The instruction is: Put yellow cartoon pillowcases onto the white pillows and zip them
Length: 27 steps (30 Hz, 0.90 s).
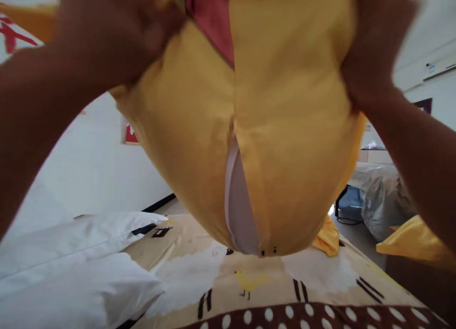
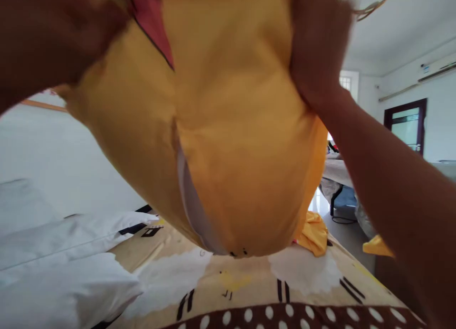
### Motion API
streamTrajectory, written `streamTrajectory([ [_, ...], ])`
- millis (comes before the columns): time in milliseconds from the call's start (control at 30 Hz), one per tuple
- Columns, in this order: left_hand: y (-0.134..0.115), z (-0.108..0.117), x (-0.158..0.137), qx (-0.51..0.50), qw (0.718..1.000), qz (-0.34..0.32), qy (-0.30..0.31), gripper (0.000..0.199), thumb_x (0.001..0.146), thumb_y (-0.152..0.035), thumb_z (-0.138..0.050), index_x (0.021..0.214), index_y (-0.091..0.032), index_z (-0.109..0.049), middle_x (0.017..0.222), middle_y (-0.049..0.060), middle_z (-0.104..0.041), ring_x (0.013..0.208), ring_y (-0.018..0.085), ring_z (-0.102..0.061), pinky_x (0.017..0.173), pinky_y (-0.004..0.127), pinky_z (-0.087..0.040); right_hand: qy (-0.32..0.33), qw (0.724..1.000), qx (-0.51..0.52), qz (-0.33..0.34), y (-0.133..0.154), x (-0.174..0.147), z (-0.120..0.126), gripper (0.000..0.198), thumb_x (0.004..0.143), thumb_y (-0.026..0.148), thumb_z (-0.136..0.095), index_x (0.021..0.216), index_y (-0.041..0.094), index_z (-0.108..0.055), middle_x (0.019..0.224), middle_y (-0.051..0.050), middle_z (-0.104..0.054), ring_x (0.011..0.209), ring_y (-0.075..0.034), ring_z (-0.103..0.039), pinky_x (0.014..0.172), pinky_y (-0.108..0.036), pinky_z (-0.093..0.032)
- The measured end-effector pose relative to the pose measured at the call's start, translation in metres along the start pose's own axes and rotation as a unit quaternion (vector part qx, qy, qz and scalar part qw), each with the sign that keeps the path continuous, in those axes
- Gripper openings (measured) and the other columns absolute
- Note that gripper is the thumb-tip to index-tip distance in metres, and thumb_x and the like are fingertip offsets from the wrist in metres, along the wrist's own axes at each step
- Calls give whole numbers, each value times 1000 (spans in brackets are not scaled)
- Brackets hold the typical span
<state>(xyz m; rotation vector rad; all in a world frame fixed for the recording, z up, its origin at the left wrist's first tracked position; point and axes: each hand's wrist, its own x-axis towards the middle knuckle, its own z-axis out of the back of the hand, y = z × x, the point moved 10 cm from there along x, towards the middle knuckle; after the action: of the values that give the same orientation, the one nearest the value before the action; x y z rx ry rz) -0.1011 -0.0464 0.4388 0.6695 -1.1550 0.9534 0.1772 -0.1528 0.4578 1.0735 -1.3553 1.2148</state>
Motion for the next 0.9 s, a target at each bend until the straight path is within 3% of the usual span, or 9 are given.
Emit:
streamTrajectory([
  [100, -2, -65, -10, 115, 979, -108, 128, 68, 81, -68, -27, 84, -10, -63, 77, -2, -58, 94, 21, -59, 90, 32, -40, 101, 995, -24, 13, -13, -46, -55, 36, 90, 46, -28, 74, 25, -51, 78, -9, -57, 85, -28, -57, 74, -45, -42],
  [233, 4, -119, -29, 105, 956, -147, 232, 58, 85, -61, -33, 80, -13, -65, 76, 4, -62, 76, 18, -58, 75, 29, -43, 211, 976, -51, 6, -33, -91, -112, 37, 93, 41, -24, 82, 20, -52, 71, -7, -54, 69, -21, -52, 64, -34, -36],
  [333, 10, -129, -32, 116, 956, -136, 231, 62, 87, -62, -23, 91, -16, -64, 85, 8, -63, 80, 23, -58, 75, 34, -43, 223, 974, -45, 5, -34, -98, -125, 36, 94, 40, -25, 83, 19, -52, 66, -3, -51, 60, -16, -45, 60, -29, -30],
  [400, 7, -125, -30, 168, 961, -147, 160, 61, 87, -60, -24, 96, -12, -61, 89, 12, -62, 86, 28, -57, 80, 42, -42, 192, 981, -27, -18, -32, -95, -123, 33, 93, 39, -28, 79, 19, -50, 65, -2, -47, 58, -15, -40, 59, -28, -29],
  [500, -26, -115, -36, 190, 963, -189, 27, 44, 91, -39, -28, 104, -6, -54, 101, 18, -59, 102, 33, -53, 91, 52, -33, 155, 986, 24, -62, -26, -91, -125, 27, 90, 36, -36, 71, 20, -45, 62, -1, -42, 59, -15, -37, 60, -29, -29],
  [567, -60, -112, -47, 113, 973, -199, -12, 37, 91, -26, -27, 111, -7, -49, 107, 17, -57, 105, 30, -52, 95, 50, -31, 129, 985, 80, -81, -16, -90, -127, 26, 88, 34, -41, 65, 21, -41, 62, -1, -41, 61, -15, -38, 62, -30, -30],
  [733, -152, -132, -68, -74, 970, -211, 92, 53, 83, -36, -44, 128, -11, -34, 108, 12, -59, 100, 27, -56, 93, 44, -38, 60, 966, 218, -123, 7, -92, -124, 28, 85, 32, -46, 62, 22, -36, 60, 1, -41, 63, -15, -42, 65, -32, -35],
  [800, -160, -139, -64, -84, 976, -166, 114, 57, 80, -39, -49, 128, -11, -34, 102, 12, -62, 95, 27, -58, 89, 44, -40, 53, 954, 267, -123, 10, -93, -123, 24, 85, 32, -48, 65, 21, -39, 62, 1, -44, 64, -14, -45, 65, -31, -36],
  [900, -143, -151, -51, -110, 981, -78, 140, 65, 79, -54, -49, 126, -10, -39, 99, 14, -62, 91, 29, -60, 81, 42, -45, 56, 914, 377, -137, 4, -98, -131, 16, 83, 35, -52, 79, 21, -45, 67, 2, -49, 66, -13, -50, 63, -29, -39],
])
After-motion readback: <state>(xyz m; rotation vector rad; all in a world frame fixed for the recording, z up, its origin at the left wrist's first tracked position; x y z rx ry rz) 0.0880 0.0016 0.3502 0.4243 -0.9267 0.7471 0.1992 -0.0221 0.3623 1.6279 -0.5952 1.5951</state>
